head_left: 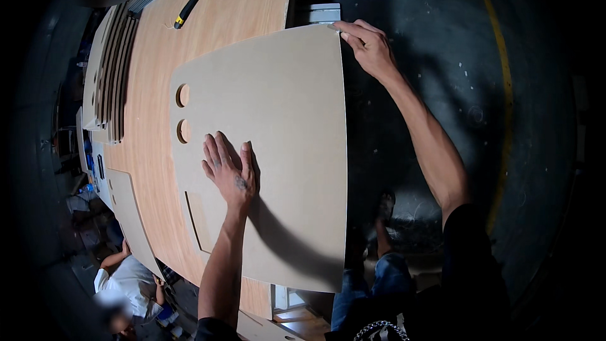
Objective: The person trims the excess material from the edges of wooden panels using a utility knife while working at a large table in a workshop.
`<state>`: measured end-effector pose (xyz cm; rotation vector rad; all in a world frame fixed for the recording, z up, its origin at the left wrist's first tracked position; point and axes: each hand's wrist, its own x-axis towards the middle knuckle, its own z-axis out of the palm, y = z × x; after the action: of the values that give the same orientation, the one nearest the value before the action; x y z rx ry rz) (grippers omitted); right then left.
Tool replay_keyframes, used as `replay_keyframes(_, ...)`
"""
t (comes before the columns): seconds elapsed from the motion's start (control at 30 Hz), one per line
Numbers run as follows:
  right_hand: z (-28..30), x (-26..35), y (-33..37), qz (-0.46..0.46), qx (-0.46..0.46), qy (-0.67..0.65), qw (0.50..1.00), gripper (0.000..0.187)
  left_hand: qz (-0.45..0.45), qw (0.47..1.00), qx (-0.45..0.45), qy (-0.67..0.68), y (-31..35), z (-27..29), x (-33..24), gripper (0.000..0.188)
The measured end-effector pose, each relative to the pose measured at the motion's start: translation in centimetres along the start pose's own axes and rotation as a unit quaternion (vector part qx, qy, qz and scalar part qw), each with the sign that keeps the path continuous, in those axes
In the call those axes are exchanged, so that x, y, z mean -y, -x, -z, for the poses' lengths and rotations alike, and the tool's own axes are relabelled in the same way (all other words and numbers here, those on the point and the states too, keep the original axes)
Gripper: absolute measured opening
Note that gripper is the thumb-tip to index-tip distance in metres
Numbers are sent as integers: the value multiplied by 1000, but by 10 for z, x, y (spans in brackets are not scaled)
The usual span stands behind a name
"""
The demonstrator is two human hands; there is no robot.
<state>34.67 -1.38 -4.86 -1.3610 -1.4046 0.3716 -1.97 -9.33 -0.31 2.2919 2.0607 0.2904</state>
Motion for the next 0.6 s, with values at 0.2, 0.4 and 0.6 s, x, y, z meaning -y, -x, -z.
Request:
replay_keyframes(0.2, -7, 11, 26, -2, -44, -33, 999, 28, 7, 1000, -5, -11, 1, -1, -2, 70)
replay_keyframes(0.4, -6, 35, 67, -40, -42, -28, 998, 26, 7, 1000, -4, -16, 2, -4, -2, 71)
replay_keyframes(0.6, -5, 30, 45, -42, -75, -50, 995, 25, -1, 1000, -14, -18, -1, -2, -1, 73)
